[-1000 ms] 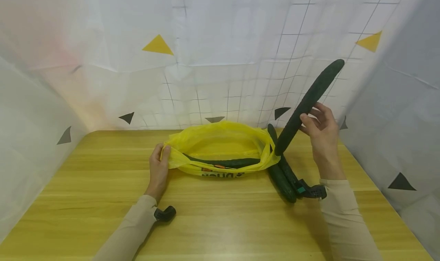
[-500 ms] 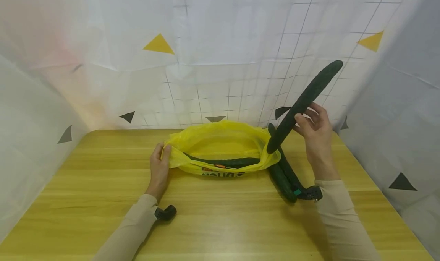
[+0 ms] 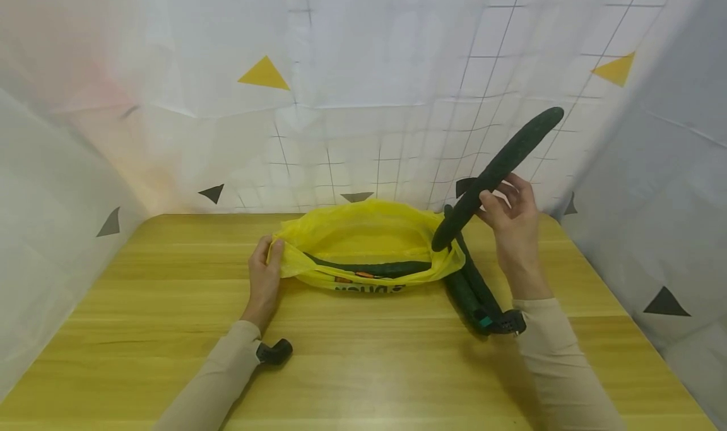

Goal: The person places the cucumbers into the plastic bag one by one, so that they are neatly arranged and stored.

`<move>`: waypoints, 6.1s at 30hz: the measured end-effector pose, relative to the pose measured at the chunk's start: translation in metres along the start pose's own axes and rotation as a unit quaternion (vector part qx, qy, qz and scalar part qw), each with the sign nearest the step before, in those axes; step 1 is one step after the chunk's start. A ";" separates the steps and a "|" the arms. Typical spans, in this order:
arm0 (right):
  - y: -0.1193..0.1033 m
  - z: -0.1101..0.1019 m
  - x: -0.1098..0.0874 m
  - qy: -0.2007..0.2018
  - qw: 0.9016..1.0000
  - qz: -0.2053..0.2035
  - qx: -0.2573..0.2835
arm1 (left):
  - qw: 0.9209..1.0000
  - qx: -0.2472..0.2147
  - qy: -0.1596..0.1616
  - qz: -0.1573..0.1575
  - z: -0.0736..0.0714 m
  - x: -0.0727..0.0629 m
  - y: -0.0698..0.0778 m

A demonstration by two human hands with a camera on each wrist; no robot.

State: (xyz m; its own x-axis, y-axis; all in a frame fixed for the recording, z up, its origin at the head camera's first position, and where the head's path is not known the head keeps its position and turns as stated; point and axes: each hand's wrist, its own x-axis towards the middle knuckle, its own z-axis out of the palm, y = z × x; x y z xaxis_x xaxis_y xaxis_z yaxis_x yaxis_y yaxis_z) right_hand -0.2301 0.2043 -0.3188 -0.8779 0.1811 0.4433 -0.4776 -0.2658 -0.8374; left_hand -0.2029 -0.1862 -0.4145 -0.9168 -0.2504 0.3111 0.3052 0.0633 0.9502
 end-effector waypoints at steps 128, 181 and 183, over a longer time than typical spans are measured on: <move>0.088 0.073 -0.041 -0.327 0.835 -0.155 -0.414 | 0.999 -0.003 0.018 0.030 0.000 0.000 0.001; 0.116 0.082 -0.047 -0.370 0.800 -0.111 -0.459 | 0.997 -0.010 0.035 0.073 0.000 0.000 0.000; 0.117 0.082 -0.048 -0.371 0.798 -0.112 -0.461 | 0.997 -0.012 0.035 0.072 0.000 0.000 0.000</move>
State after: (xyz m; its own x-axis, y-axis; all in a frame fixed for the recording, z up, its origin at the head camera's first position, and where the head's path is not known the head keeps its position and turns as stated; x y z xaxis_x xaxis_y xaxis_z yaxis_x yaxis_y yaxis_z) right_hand -0.2468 0.0873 -0.4114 -0.7155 -0.5752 0.3965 -0.6981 0.5664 -0.4381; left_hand -0.2024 -0.1864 -0.4145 -0.8432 -0.3080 0.4406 0.4383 0.0808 0.8952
